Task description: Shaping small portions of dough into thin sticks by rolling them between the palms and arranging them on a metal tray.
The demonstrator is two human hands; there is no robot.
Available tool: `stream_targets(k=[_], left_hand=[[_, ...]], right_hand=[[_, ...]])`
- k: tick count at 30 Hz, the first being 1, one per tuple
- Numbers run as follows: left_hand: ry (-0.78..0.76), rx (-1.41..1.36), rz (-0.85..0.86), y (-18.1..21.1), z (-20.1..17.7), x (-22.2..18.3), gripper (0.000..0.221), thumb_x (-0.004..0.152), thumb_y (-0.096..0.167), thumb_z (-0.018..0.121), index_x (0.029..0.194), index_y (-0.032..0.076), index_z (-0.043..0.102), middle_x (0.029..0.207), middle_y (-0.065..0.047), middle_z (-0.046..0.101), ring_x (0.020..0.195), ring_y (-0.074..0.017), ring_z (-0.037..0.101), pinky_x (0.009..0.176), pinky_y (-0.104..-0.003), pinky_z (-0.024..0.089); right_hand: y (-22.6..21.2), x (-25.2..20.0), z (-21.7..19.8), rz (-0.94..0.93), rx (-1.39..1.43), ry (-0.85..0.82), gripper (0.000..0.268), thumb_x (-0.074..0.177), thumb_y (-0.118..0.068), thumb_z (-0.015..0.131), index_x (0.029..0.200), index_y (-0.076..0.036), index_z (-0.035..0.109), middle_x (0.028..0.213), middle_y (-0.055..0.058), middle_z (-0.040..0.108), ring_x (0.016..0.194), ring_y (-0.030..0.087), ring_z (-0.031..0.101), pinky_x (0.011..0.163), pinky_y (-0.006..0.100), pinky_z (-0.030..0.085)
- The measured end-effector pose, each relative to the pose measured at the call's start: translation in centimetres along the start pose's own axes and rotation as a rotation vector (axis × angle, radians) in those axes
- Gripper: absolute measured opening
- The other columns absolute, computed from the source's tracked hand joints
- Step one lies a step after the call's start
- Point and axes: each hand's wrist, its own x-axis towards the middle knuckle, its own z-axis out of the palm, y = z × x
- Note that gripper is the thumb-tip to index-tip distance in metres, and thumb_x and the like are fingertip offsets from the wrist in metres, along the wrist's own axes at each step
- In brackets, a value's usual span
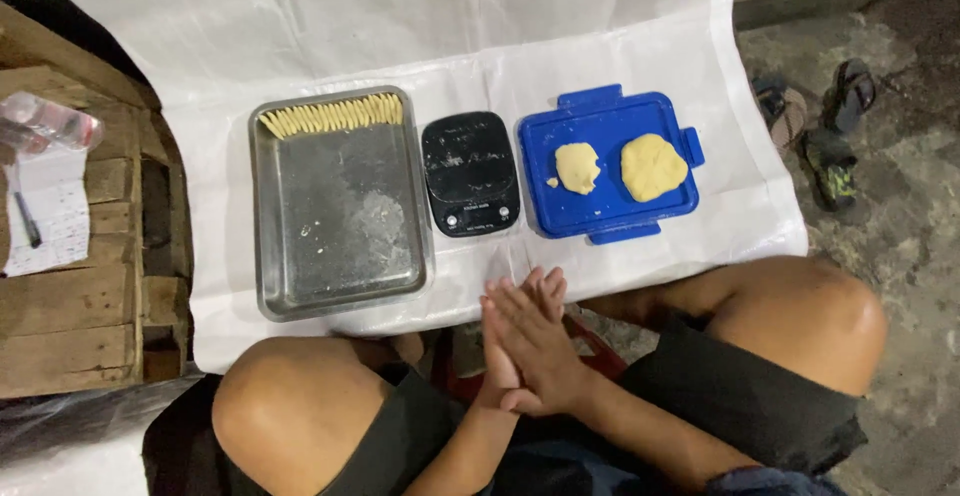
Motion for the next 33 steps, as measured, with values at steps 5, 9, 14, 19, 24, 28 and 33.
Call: stream_targets(k=[5, 9, 14, 19, 24, 28, 33], left_hand=[[-0.192, -0.058, 0.016, -1.6, -4.8, 0.0, 0.089, 0.095, 0.072, 0.024, 0.162, 0.014, 0.029, 0.165, -0.011, 0.035, 0.154, -0.0245, 0.032, 0.122, -0.039, 0.031], [-0.359, -0.174, 0.154, -2.6, -6.2, -0.1, 0.080, 0.105, 0.061, 0.035, 0.165, 0.011, 0.015, 0.170, -0.012, 0.023, 0.158, -0.0228, 0.018, 0.129, -0.038, 0.013], [-0.264, -0.302, 0.004, -1.7, -4.0, -0.1, 0.086, 0.100, 0.069, 0.024, 0.162, 0.010, 0.026, 0.168, -0.012, 0.026, 0.155, -0.0258, 0.025, 0.126, -0.041, 0.020], [-0.103, -0.146, -0.116, -2.5, -5.8, -0.5, 0.097, 0.090, 0.077, 0.019, 0.161, 0.012, 0.035, 0.163, -0.009, 0.042, 0.152, -0.0241, 0.037, 0.121, -0.040, 0.032], [-0.124, -0.075, -0.136, 0.3, -2.8, -1.1, 0.102, 0.086, 0.081, 0.018, 0.157, 0.012, 0.040, 0.160, -0.013, 0.046, 0.151, -0.0280, 0.040, 0.119, -0.046, 0.037], [-0.239, -0.244, -0.079, -1.6, -5.7, 0.1, 0.093, 0.095, 0.076, 0.021, 0.161, 0.012, 0.031, 0.167, -0.012, 0.032, 0.155, -0.0238, 0.027, 0.125, -0.040, 0.025], [-0.085, -0.387, -0.107, 0.2, -2.5, -0.2, 0.095, 0.090, 0.084, 0.028, 0.141, 0.011, 0.060, 0.139, -0.010, 0.064, 0.130, -0.0258, 0.058, 0.103, -0.039, 0.044]], right_hand=[[1.6, 0.0, 0.0, 0.156, -0.057, 0.057, 0.088, 0.105, -0.069, 0.009, 0.165, -0.005, 0.020, 0.173, 0.020, 0.012, 0.163, 0.035, 0.004, 0.130, 0.057, -0.006], [2.3, -1.3, 0.5, 0.030, -0.120, -0.019, 0.084, 0.107, -0.071, 0.013, 0.168, -0.014, 0.012, 0.174, 0.018, 0.004, 0.163, 0.033, -0.005, 0.129, 0.055, -0.016], [2.3, -0.5, 0.1, 0.122, -0.184, 0.040, 0.095, 0.101, -0.073, 0.009, 0.162, -0.001, 0.022, 0.169, 0.022, 0.023, 0.161, 0.037, 0.016, 0.130, 0.059, 0.001], [3.6, -0.1, -0.3, 0.194, -0.188, 0.045, 0.091, 0.104, -0.070, 0.009, 0.166, -0.005, 0.016, 0.174, 0.015, 0.013, 0.164, 0.033, 0.010, 0.131, 0.060, -0.002], [4.5, 0.1, 0.0, 0.103, -0.289, -0.007, 0.099, 0.099, -0.075, -0.001, 0.164, -0.001, 0.014, 0.173, 0.018, 0.012, 0.163, 0.031, 0.008, 0.131, 0.060, -0.002], [3.4, 0.4, 0.0, 0.019, -0.305, -0.053, 0.096, 0.102, -0.073, 0.001, 0.166, -0.002, 0.005, 0.174, 0.016, 0.001, 0.163, 0.032, -0.003, 0.131, 0.058, -0.007], [3.4, 1.1, -0.4, 0.333, 0.088, 0.142, 0.095, 0.102, -0.078, -0.002, 0.166, -0.012, 0.019, 0.173, 0.014, 0.021, 0.164, 0.033, 0.014, 0.130, 0.057, 0.003]])
